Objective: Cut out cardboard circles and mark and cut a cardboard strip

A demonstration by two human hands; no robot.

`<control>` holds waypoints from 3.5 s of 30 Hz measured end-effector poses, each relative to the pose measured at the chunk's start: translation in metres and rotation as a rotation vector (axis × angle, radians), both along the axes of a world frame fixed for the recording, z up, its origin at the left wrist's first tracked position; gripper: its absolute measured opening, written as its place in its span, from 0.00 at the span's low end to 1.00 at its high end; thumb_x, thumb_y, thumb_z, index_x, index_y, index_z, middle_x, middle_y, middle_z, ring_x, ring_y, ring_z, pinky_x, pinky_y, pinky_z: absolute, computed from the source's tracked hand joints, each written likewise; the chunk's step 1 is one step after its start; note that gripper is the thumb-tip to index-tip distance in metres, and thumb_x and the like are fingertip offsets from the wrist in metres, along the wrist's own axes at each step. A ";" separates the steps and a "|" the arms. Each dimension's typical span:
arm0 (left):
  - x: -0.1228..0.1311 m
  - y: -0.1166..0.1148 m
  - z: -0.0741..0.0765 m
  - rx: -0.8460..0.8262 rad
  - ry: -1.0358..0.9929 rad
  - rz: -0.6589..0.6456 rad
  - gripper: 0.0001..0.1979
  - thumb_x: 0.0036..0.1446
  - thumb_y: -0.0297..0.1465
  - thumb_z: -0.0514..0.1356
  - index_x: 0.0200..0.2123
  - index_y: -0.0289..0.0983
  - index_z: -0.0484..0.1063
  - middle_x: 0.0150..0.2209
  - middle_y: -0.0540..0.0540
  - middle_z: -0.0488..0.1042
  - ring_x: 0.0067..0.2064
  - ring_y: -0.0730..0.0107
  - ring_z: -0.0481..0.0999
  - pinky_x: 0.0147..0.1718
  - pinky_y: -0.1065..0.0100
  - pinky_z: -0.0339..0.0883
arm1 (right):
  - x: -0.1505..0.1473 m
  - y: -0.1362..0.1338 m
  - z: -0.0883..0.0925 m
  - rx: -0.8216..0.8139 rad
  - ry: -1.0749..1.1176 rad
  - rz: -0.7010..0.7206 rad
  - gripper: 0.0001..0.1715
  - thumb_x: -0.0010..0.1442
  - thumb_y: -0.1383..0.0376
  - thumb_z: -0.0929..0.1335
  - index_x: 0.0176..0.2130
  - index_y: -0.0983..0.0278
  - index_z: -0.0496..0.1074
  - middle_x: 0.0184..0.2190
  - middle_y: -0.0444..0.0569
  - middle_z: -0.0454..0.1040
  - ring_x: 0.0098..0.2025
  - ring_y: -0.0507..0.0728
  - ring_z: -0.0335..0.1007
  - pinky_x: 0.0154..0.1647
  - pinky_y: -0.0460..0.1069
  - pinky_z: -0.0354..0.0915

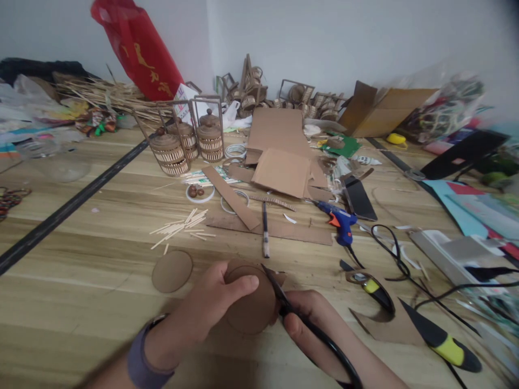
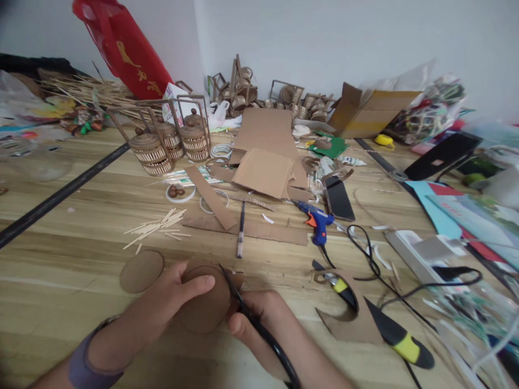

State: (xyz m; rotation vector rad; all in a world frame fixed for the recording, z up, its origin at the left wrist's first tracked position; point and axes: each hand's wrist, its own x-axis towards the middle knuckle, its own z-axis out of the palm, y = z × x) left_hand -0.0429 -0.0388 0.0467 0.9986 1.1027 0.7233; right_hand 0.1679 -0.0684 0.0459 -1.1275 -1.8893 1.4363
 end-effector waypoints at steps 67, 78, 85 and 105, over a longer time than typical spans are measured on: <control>0.019 -0.009 0.002 -0.158 -0.374 0.148 0.22 0.47 0.47 0.73 0.41 0.40 0.82 0.41 0.42 0.85 0.53 0.45 0.80 0.49 0.56 0.75 | -0.002 -0.010 -0.021 0.004 0.055 -0.226 0.44 0.61 0.29 0.61 0.35 0.66 0.75 0.23 0.44 0.64 0.25 0.54 0.59 0.24 0.47 0.54; 0.013 -0.007 -0.009 -0.148 -0.182 0.237 0.27 0.44 0.47 0.75 0.43 0.37 0.80 0.44 0.41 0.85 0.50 0.46 0.81 0.51 0.54 0.72 | -0.006 -0.008 -0.011 0.032 0.079 -0.180 0.43 0.60 0.26 0.56 0.23 0.60 0.60 0.17 0.41 0.60 0.20 0.51 0.53 0.20 0.47 0.49; 0.010 -0.009 -0.012 -0.090 -0.080 0.216 0.26 0.47 0.47 0.73 0.45 0.39 0.79 0.47 0.40 0.84 0.53 0.45 0.80 0.54 0.53 0.70 | -0.005 -0.007 -0.008 0.021 0.096 -0.153 0.42 0.61 0.27 0.56 0.25 0.60 0.61 0.18 0.40 0.59 0.20 0.51 0.52 0.22 0.48 0.49; 0.009 -0.008 -0.002 -0.092 -0.009 0.187 0.21 0.48 0.47 0.71 0.41 0.40 0.80 0.45 0.41 0.85 0.51 0.46 0.81 0.53 0.54 0.71 | -0.005 -0.007 -0.009 0.050 0.041 -0.189 0.47 0.63 0.28 0.56 0.31 0.65 0.73 0.20 0.39 0.56 0.22 0.52 0.53 0.25 0.47 0.52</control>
